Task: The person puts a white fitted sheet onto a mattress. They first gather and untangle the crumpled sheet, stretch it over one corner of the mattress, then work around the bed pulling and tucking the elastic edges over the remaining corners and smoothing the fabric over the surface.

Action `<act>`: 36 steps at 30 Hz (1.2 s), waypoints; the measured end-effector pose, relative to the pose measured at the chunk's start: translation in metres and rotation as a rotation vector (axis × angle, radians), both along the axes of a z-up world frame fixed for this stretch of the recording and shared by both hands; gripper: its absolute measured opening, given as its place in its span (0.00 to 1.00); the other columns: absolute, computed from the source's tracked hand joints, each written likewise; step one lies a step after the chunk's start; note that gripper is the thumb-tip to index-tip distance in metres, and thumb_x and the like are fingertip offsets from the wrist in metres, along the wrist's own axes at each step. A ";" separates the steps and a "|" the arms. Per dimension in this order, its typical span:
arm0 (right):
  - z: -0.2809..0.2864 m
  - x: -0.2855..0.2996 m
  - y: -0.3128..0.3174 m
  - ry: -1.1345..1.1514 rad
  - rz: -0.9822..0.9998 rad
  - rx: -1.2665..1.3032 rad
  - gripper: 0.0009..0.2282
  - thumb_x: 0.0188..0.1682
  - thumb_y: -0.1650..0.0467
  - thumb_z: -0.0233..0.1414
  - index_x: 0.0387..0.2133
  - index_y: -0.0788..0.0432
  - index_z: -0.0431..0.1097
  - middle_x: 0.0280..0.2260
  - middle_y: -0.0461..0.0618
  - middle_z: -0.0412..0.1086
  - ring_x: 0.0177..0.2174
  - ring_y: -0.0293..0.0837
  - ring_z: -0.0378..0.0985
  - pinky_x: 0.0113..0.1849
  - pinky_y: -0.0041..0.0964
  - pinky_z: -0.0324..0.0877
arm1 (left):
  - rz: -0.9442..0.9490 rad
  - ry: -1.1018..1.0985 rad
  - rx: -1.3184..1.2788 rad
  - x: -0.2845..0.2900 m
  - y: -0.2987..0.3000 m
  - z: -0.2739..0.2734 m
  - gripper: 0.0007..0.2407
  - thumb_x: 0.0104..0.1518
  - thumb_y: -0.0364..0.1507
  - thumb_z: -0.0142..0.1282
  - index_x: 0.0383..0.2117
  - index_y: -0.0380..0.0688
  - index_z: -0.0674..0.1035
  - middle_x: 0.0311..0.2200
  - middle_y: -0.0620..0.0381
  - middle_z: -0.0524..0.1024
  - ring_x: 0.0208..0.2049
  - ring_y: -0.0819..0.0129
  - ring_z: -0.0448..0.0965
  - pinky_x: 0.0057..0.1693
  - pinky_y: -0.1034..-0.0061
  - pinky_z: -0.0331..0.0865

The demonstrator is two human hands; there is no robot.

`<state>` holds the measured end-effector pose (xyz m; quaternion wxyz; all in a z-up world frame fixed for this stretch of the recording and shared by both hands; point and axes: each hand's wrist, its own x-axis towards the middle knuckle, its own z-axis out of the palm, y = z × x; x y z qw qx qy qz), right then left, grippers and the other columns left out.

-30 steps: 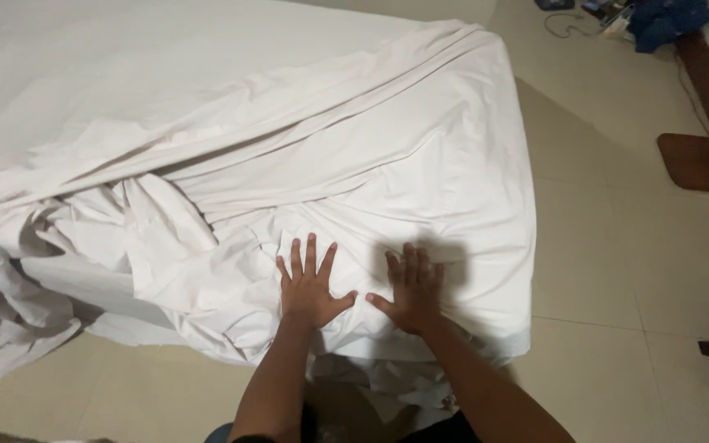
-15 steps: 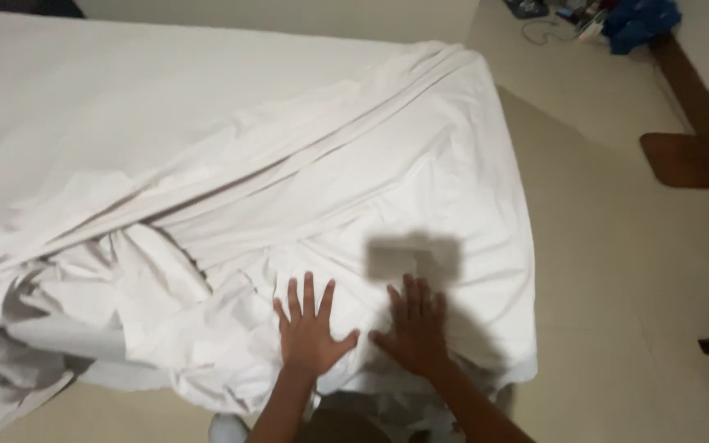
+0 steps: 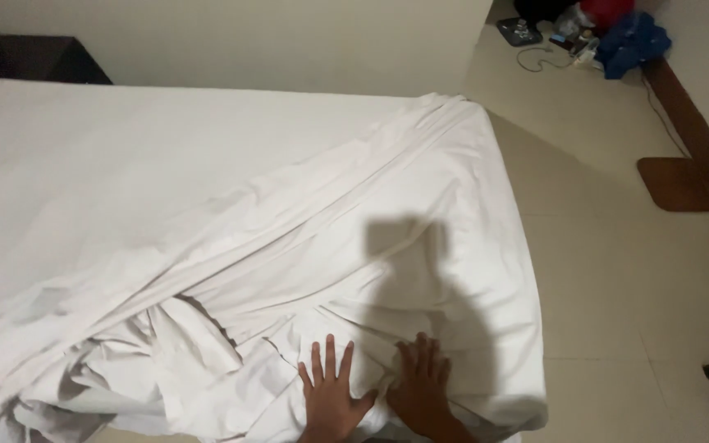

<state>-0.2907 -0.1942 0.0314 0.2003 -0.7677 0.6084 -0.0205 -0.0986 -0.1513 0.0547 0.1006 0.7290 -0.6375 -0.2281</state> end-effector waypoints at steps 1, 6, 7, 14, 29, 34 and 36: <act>0.004 0.002 0.000 -0.003 -0.010 0.003 0.42 0.37 0.61 0.60 0.68 0.50 0.46 0.71 0.66 0.32 0.67 0.73 0.31 0.58 0.80 0.36 | -0.010 -0.003 0.003 0.003 -0.002 0.001 0.46 0.44 0.53 0.66 0.72 0.61 0.54 0.75 0.47 0.36 0.73 0.38 0.31 0.66 0.30 0.30; 0.004 -0.003 0.007 -0.032 -0.020 -0.056 0.39 0.40 0.63 0.57 0.66 0.53 0.46 0.69 0.67 0.32 0.66 0.72 0.31 0.59 0.77 0.35 | -0.099 -0.013 -0.035 0.011 -0.004 -0.014 0.44 0.49 0.54 0.64 0.71 0.58 0.53 0.73 0.45 0.36 0.71 0.36 0.33 0.64 0.28 0.35; 0.005 -0.002 0.011 -0.033 -0.017 -0.054 0.39 0.40 0.63 0.57 0.66 0.53 0.46 0.69 0.67 0.32 0.66 0.72 0.31 0.59 0.77 0.35 | -0.095 -0.013 -0.032 0.013 0.001 -0.012 0.44 0.49 0.54 0.64 0.71 0.58 0.53 0.73 0.45 0.36 0.71 0.36 0.33 0.64 0.28 0.35; 0.017 0.012 0.007 0.085 -0.035 0.022 0.42 0.42 0.58 0.57 0.70 0.53 0.42 0.71 0.65 0.28 0.68 0.66 0.28 0.61 0.75 0.31 | -0.165 -0.115 -0.027 0.026 -0.009 0.018 0.45 0.47 0.55 0.62 0.72 0.57 0.53 0.74 0.46 0.37 0.71 0.39 0.34 0.67 0.31 0.35; -0.033 0.024 0.018 -0.086 -0.011 -0.326 0.42 0.38 0.55 0.60 0.67 0.51 0.49 0.69 0.62 0.40 0.68 0.62 0.40 0.60 0.76 0.37 | -0.166 -0.176 -0.129 0.049 0.006 -0.025 0.42 0.46 0.55 0.60 0.69 0.63 0.55 0.73 0.49 0.40 0.73 0.49 0.33 0.70 0.37 0.27; -0.040 0.021 0.014 -0.086 0.019 -0.434 0.42 0.39 0.54 0.60 0.67 0.51 0.49 0.70 0.62 0.41 0.68 0.63 0.41 0.60 0.77 0.38 | -0.149 -0.187 -0.152 0.046 0.000 -0.027 0.42 0.45 0.54 0.60 0.69 0.63 0.55 0.73 0.50 0.40 0.73 0.50 0.33 0.69 0.38 0.26; -0.041 0.022 0.013 -0.062 0.004 -0.407 0.43 0.38 0.54 0.60 0.67 0.50 0.48 0.70 0.61 0.40 0.68 0.62 0.40 0.60 0.76 0.38 | -0.144 -0.199 -0.127 0.046 -0.001 -0.029 0.42 0.45 0.56 0.59 0.69 0.65 0.55 0.73 0.51 0.40 0.73 0.51 0.32 0.70 0.37 0.25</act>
